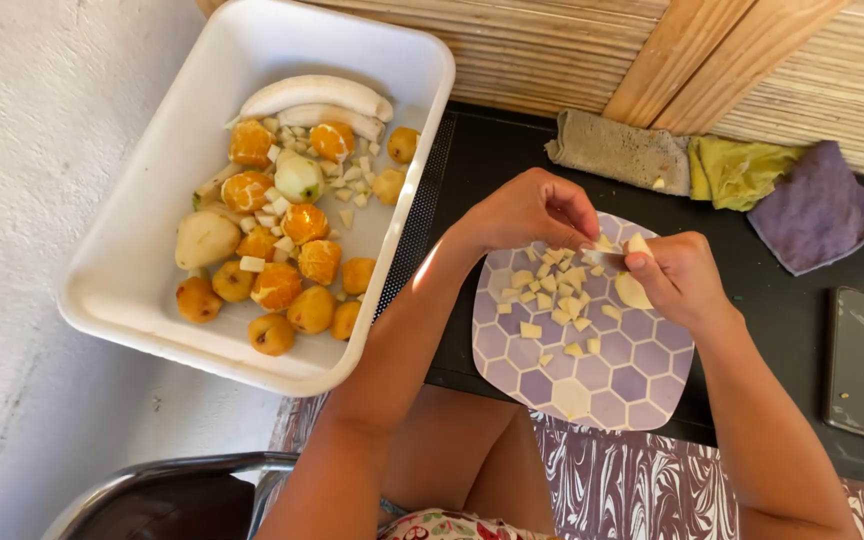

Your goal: The person transfers chopped fruit from a plate into a white container filled with other fruits. Then, the person uses a knife to slice and dice a pear on a purple patterned plate, cutting it into small pieces.

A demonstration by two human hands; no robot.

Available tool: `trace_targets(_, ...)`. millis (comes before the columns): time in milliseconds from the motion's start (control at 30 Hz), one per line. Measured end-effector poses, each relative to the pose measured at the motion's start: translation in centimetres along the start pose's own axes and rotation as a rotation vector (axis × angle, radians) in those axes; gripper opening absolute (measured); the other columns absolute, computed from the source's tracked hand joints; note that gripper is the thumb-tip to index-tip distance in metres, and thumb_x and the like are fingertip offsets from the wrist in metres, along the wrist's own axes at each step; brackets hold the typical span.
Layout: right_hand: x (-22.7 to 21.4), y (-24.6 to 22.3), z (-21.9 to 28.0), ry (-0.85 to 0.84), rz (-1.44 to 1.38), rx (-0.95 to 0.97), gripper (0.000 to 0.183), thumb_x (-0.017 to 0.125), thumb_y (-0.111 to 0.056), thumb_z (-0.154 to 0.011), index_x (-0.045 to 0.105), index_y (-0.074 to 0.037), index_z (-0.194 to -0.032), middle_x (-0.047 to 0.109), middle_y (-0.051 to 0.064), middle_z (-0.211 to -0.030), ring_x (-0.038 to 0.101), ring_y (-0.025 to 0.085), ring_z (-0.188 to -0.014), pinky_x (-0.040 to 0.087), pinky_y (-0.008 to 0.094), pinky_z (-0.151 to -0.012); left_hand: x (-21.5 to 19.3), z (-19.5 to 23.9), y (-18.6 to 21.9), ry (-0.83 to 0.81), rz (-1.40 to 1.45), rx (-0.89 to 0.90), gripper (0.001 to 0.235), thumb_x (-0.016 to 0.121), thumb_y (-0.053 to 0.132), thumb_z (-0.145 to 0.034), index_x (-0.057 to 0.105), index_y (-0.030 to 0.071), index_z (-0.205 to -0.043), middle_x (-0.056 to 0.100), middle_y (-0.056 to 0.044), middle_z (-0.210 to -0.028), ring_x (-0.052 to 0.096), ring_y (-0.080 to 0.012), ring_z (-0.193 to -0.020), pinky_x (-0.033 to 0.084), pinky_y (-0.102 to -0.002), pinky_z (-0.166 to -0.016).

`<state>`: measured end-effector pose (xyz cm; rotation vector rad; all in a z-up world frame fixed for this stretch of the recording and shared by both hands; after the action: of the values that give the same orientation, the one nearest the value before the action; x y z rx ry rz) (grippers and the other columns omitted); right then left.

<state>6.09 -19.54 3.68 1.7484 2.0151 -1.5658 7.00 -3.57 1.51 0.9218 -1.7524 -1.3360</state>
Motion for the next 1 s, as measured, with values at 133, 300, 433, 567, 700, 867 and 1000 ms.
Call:
trace_targets(133,0.3,-1.0,-0.3,-0.189,0.007,0.173,0.065,0.030,-0.044,-0.106,0.037,-0.011,-0.051,0.034,0.002,-0.042,0.027,0.019,-0.039,0.026,0.029,-0.040,-0.1,0.7,2.6,0.104,-0.316,-0.001,0.017,0.087,0.019,-0.074,0.077,0.013,-0.086,0.075,0.000,-0.078,0.070,-0.0072,-0.071,0.056,-0.023,-0.061)
trace_targets(300,-0.9,-1.5,-0.2,-0.183,-0.069,0.242,0.071,0.016,-0.059,-0.104,0.031,-0.009,-0.056,0.029,0.000,-0.052,0.023,0.011,-0.049,0.023,0.027,-0.048,-1.6,0.5,0.7,0.339,-0.702,-0.069,0.008,0.076,0.019,-0.084,0.074,0.017,-0.092,0.075,0.006,-0.090,0.059,-0.0092,-0.070,0.050,-0.027,-0.065)
trace_targets(433,-4.5,-1.2,-0.3,0.085,-0.124,0.325,0.082,0.013,-0.083,-0.096,0.032,-0.011,-0.059,0.030,0.002,-0.054,0.027,0.013,-0.049,0.020,0.029,-0.051,1.0,-0.5,-2.1,0.126,-1.103,0.014,0.027,0.059,0.014,-0.097,0.069,0.017,-0.123,0.067,0.000,-0.129,0.053,-0.0260,-0.118,0.043,-0.043,-0.090)
trace_targets(567,-7.0,1.2,2.6,0.166,-0.260,0.610,0.026,0.035,-0.026,-0.112,0.042,-0.006,-0.096,0.032,0.004,-0.078,0.032,0.014,-0.066,0.026,0.026,-0.057,3.9,-0.3,-1.7,0.030,-1.191,0.063,0.041,0.061,0.037,-0.097,0.063,0.020,-0.135,0.052,-0.003,-0.147,0.039,-0.0269,-0.137,0.031,-0.051,-0.102)
trace_targets(700,-7.6,-2.1,6.1,-0.089,0.318,0.892,0.018,0.036,-0.025,-0.105,0.050,-0.013,-0.108,0.059,0.009,-0.087,0.055,0.026,-0.076,0.040,0.042,-0.074,7.5,-0.7,-3.3,-0.087,-1.278,0.132,0.080,0.076,0.051,-0.088,0.038,0.022,-0.152,0.044,-0.001,-0.157,0.031,-0.0294,-0.147,0.026,-0.058,-0.110)
trace_targets(867,-4.5,-3.4,12.6,-0.489,0.676,0.802,0.042,0.044,-0.025,-0.100,0.044,-0.021,-0.141,0.049,0.002,-0.118,0.070,0.033,-0.064,0.053,0.048,-0.060,9.9,-0.8,-4.5,-0.150,-1.291,0.180,0.052,0.081,0.045,-0.079,0.068,0.022,-0.124,0.061,0.004,-0.131,0.048,-0.0184,-0.128,0.024,-0.065,-0.105)
trace_targets(1000,-5.4,-4.9,13.9,-0.293,0.769,0.529,0.048,0.053,-0.020,-0.098,0.053,-0.026,-0.145,0.058,-0.004,-0.110,0.061,0.022,-0.062,0.052,0.042,-0.044,10.2,-0.4,-2.6,-0.235,-1.235,0.112,0.048,0.085,0.040,-0.072,0.071,0.022,-0.114,0.067,0.008,-0.121,0.048,-0.0210,-0.127,0.016,-0.068,-0.108)
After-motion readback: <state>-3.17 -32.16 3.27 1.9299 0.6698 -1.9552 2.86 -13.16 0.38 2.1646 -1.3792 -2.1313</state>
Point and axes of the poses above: each hand's wrist, its own z-axis away from the middle knuckle, its own x-axis out of the palm, y = z × x, the point moved 8 cm from there along -z, towards the middle knuckle
